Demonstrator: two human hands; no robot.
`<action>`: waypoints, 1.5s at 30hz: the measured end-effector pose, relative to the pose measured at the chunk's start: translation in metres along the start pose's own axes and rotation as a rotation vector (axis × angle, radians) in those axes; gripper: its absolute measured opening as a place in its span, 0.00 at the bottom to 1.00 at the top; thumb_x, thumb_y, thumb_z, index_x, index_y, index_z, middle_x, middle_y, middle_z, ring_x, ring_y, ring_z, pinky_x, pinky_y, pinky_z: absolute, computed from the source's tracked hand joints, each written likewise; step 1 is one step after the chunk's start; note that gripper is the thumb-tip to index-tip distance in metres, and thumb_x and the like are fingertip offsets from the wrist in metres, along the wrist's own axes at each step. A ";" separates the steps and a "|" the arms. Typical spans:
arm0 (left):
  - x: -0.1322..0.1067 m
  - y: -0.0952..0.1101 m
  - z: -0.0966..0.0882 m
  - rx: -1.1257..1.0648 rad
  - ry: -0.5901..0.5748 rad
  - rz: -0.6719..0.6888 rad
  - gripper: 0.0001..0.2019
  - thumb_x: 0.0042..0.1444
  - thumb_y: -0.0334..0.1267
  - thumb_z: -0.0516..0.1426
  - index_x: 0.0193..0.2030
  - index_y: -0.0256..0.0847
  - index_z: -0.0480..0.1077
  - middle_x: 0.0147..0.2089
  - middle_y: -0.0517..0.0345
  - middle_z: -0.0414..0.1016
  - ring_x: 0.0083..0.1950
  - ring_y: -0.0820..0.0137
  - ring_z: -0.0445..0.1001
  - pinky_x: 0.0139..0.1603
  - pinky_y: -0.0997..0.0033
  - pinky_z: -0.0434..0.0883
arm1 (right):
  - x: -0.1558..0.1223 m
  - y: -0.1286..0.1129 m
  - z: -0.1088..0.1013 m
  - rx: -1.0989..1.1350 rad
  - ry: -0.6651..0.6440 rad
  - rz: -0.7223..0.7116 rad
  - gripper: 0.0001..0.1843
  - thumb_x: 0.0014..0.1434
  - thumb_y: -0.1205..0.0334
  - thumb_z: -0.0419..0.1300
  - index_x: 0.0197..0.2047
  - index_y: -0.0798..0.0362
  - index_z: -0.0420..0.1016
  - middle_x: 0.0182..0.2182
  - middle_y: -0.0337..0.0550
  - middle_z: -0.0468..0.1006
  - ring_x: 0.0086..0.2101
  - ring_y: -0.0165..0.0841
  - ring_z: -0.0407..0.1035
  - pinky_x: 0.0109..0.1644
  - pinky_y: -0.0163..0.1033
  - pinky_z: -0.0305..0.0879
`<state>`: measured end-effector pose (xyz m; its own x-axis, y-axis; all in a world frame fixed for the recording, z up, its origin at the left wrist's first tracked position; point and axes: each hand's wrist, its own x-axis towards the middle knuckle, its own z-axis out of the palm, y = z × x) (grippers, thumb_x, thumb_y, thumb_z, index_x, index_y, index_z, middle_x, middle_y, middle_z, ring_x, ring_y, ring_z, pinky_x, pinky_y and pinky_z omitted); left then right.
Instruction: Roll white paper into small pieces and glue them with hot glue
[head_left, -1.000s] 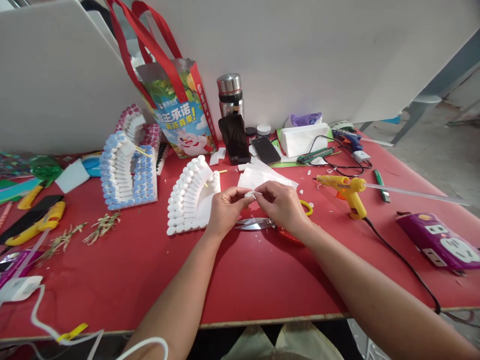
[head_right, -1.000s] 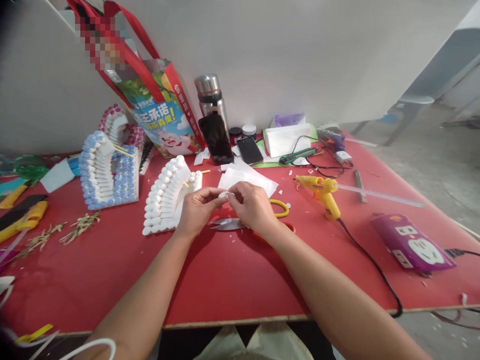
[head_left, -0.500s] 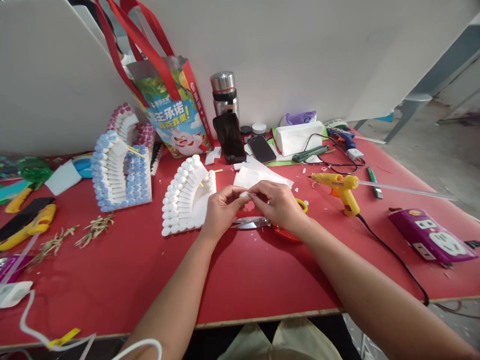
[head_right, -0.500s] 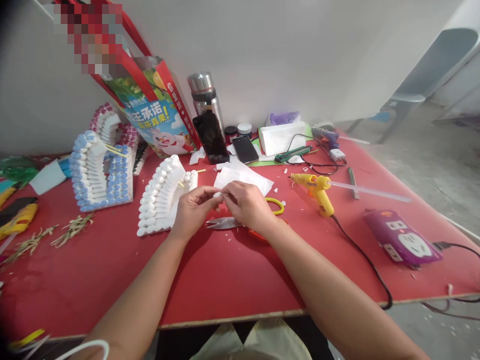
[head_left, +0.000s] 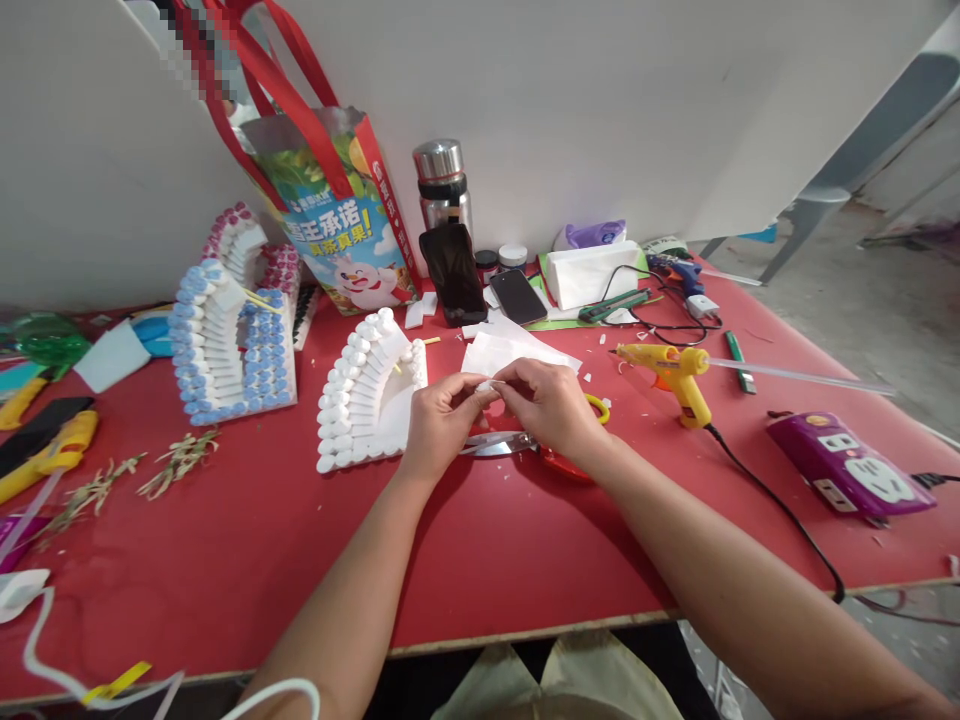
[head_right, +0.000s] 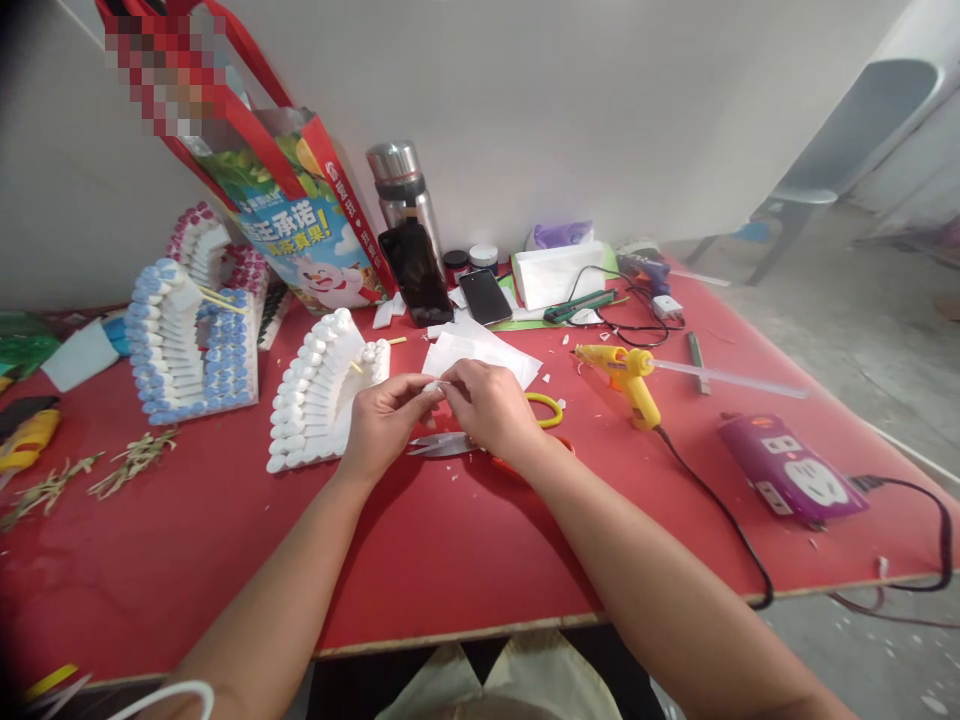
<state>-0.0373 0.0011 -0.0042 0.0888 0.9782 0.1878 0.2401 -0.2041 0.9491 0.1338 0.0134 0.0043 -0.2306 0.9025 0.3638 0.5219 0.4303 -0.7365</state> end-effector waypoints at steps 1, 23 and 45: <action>0.000 0.000 0.000 0.006 0.004 0.001 0.12 0.57 0.47 0.63 0.39 0.41 0.79 0.29 0.60 0.75 0.25 0.74 0.71 0.29 0.73 0.69 | 0.000 0.000 0.000 -0.003 0.002 0.009 0.05 0.61 0.65 0.59 0.35 0.53 0.77 0.29 0.42 0.80 0.29 0.32 0.71 0.36 0.36 0.62; 0.001 -0.003 -0.003 0.015 -0.020 0.028 0.10 0.53 0.42 0.66 0.31 0.39 0.73 0.26 0.63 0.71 0.29 0.74 0.66 0.31 0.74 0.62 | 0.003 0.007 -0.006 0.121 -0.198 -0.116 0.09 0.63 0.71 0.55 0.37 0.56 0.77 0.31 0.43 0.82 0.30 0.31 0.74 0.36 0.35 0.66; 0.004 0.004 -0.007 0.012 -0.113 0.102 0.11 0.62 0.38 0.59 0.48 0.42 0.79 0.33 0.58 0.77 0.30 0.73 0.73 0.38 0.72 0.72 | 0.003 0.006 -0.008 0.305 -0.137 0.089 0.08 0.63 0.61 0.59 0.37 0.54 0.78 0.24 0.39 0.79 0.25 0.30 0.74 0.31 0.35 0.68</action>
<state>-0.0430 0.0049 0.0024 0.2211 0.9419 0.2530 0.2358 -0.3033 0.9233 0.1428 0.0185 0.0057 -0.3145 0.9220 0.2258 0.2805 0.3175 -0.9058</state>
